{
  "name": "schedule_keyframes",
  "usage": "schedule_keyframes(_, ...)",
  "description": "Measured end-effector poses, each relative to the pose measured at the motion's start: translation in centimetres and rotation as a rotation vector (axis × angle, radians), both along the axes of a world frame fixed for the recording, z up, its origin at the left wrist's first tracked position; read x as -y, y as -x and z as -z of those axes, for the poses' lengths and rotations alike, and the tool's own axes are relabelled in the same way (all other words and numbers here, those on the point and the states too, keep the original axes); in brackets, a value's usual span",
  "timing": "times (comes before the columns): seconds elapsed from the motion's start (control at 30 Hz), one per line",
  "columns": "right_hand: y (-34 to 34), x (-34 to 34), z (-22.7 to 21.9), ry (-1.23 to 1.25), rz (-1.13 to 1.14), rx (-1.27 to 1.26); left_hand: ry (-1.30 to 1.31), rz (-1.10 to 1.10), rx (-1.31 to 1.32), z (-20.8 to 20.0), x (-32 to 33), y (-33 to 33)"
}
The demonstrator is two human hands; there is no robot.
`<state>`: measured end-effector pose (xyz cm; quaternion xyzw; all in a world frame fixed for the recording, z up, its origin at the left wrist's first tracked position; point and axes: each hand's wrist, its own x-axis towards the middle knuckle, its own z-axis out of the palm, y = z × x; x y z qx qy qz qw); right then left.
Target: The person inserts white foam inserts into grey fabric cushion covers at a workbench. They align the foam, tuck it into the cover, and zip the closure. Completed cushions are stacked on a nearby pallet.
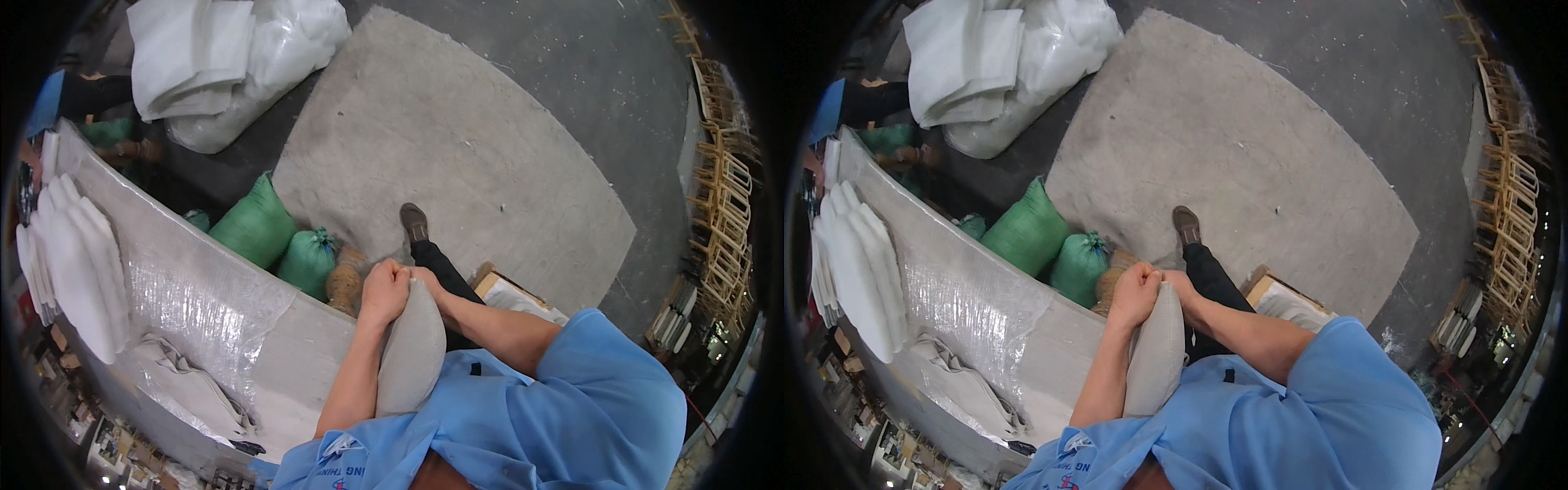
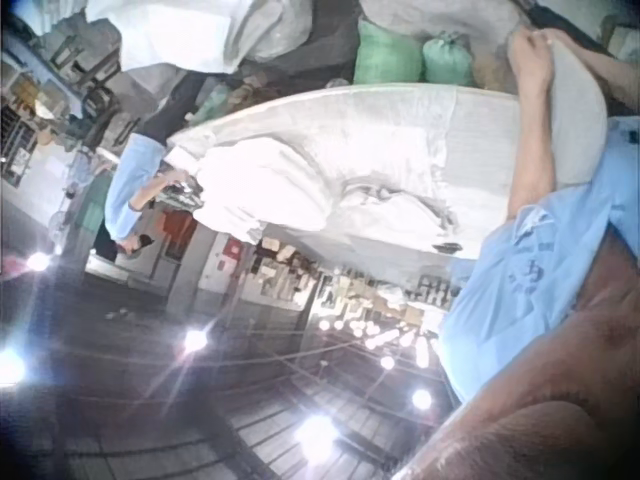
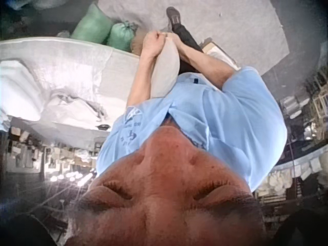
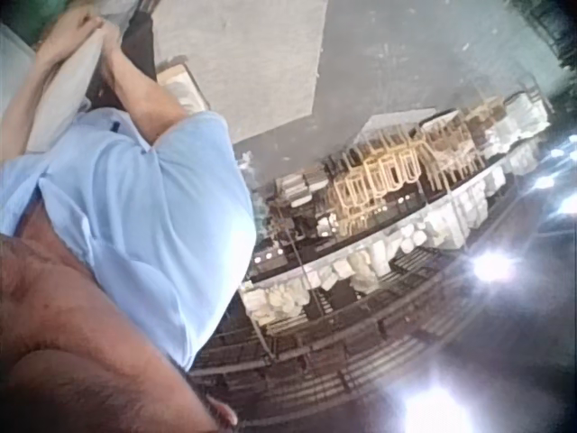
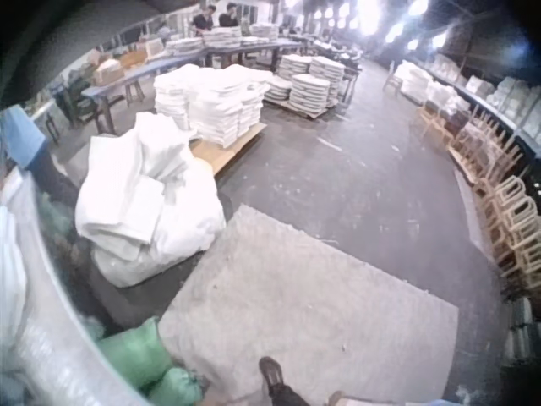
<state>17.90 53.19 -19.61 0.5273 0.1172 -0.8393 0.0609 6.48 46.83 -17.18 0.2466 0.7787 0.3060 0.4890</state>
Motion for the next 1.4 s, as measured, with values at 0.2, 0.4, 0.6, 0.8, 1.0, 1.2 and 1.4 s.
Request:
schedule_keyframes(0.2,-0.6,-0.4,0.6,-0.325,-0.415,0.058,0.006,0.020,0.038,-0.1,0.6,0.3)
schedule_keyframes(0.4,-1.0,3.0,5.5,0.024,-0.038,-0.020,0.031,0.021,0.046,0.3,0.9,0.6)
schedule_keyframes(0.6,-0.7,4.6,5.4,-0.027,0.012,-0.057,0.103,0.074,0.122,-0.5,1.0,1.6)
schedule_keyframes(0.8,0.9,3.5,2.7,-0.330,-0.341,0.037,-0.061,0.009,0.197,-5.4,-1.5,3.3)
schedule_keyframes(1.0,0.3,3.5,1.6,-0.155,0.071,0.013,-0.111,-0.165,0.218,-6.9,4.0,2.9)
schedule_keyframes(1.2,-1.3,-1.9,-3.2,-0.220,0.000,-0.218,-0.073,-0.069,-0.157,-9.7,12.1,-0.1)
schedule_keyframes(1.4,0.0,-0.4,-9.7,-0.317,0.047,-0.383,-0.119,-0.162,0.111,-9.3,16.7,-0.9)
